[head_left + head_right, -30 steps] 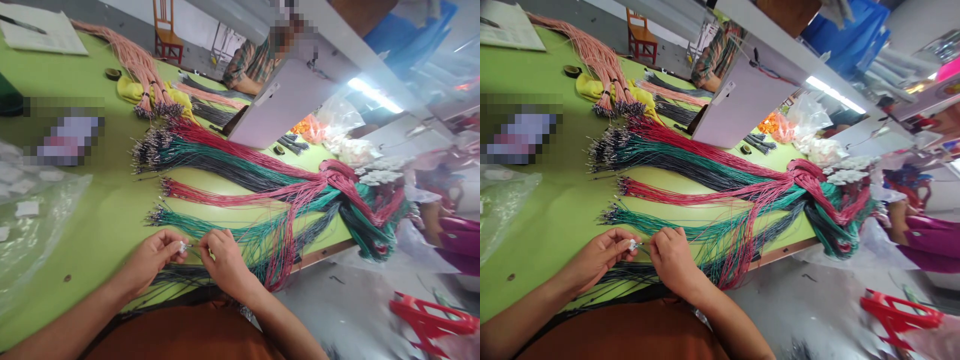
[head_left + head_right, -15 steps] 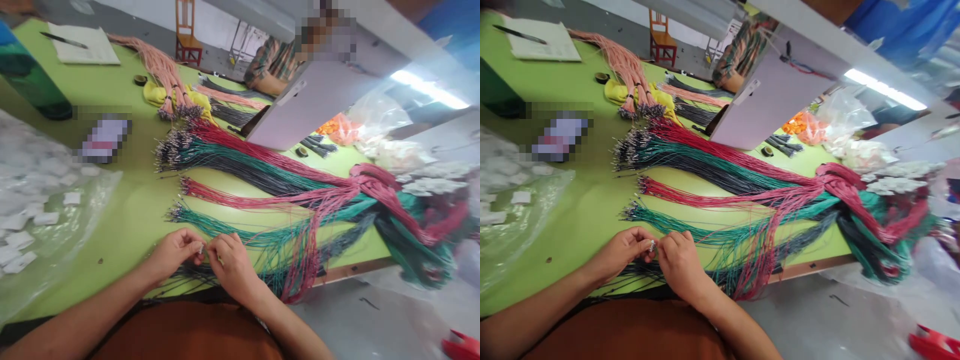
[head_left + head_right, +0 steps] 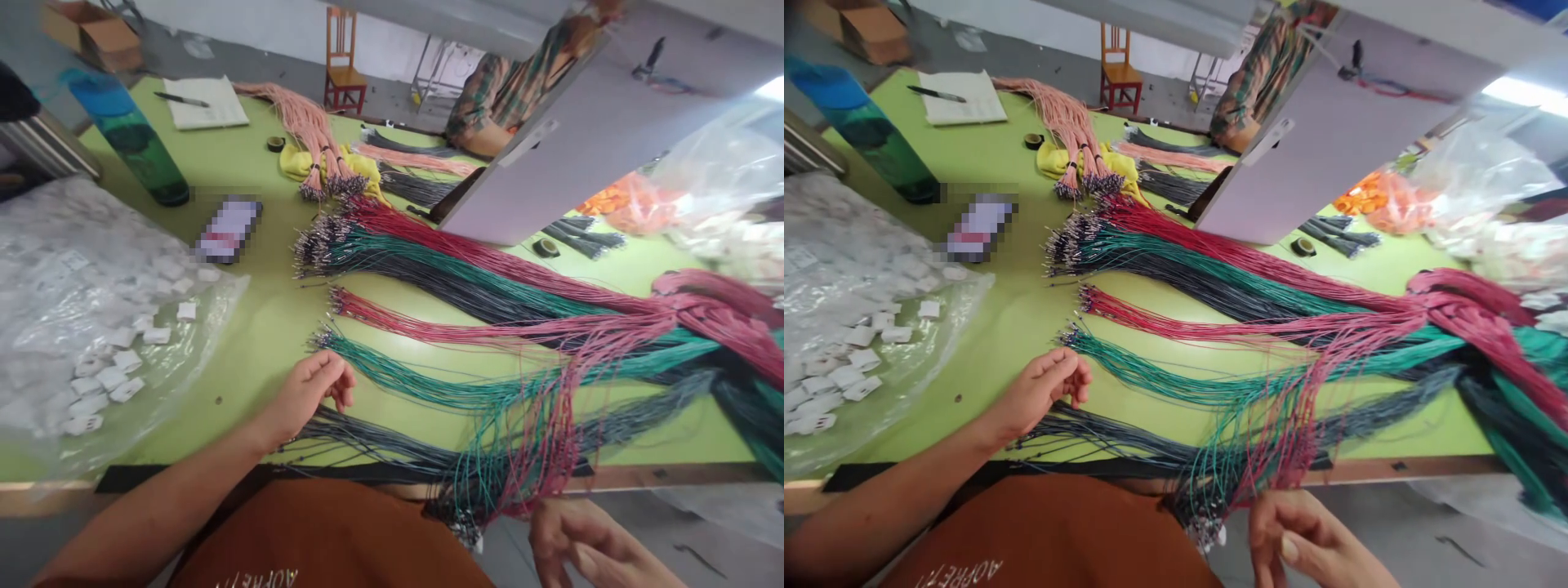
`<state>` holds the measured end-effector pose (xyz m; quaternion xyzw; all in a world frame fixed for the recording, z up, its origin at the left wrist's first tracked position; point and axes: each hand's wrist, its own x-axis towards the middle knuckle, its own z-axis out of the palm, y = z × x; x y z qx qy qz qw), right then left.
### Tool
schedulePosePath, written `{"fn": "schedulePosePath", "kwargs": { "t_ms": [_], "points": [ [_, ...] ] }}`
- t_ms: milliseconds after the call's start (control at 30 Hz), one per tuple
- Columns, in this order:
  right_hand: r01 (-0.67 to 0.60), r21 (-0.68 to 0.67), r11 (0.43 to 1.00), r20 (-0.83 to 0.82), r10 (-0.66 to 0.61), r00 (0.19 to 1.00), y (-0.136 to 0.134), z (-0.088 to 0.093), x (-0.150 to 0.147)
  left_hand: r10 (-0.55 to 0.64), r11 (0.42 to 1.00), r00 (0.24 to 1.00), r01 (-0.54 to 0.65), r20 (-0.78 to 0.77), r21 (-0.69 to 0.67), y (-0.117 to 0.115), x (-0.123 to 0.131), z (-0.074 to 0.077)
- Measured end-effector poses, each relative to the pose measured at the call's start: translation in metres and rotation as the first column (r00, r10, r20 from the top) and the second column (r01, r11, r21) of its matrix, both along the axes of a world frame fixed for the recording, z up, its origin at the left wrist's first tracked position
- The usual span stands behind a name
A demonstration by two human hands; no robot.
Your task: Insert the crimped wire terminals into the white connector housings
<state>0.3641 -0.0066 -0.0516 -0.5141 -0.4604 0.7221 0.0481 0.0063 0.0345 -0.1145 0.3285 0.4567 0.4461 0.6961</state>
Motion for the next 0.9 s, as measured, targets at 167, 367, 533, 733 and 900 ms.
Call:
{"fn": "schedulePosePath", "kwargs": {
  "t_ms": [167,367,533,733,900],
  "points": [
    [0.028,0.064,0.998,-0.141,-0.019,0.990,0.008,-0.017,-0.025,0.121,0.980,0.739,0.015,-0.662,0.196,-0.016,-0.055,0.029],
    [0.041,0.147,0.988,-0.104,-0.026,0.994,0.011,-0.031,-0.036,0.199,0.966,-0.195,-0.129,-0.960,0.226,-0.071,-0.143,0.029],
    [0.056,0.162,0.985,-0.083,-0.043,0.996,0.012,-0.033,-0.045,0.168,0.951,-0.309,-0.198,-0.936,0.237,-0.084,-0.163,0.002],
    [0.045,0.208,0.977,-0.047,-0.036,0.998,0.014,-0.030,-0.061,0.303,0.944,-0.240,-0.058,-0.922,0.325,-0.051,-0.155,-0.009],
    [0.025,0.269,0.963,0.002,-0.026,1.000,0.013,-0.029,-0.064,0.361,0.923,-0.047,-0.122,-0.931,0.364,-0.043,-0.145,0.008]
  ]
}}
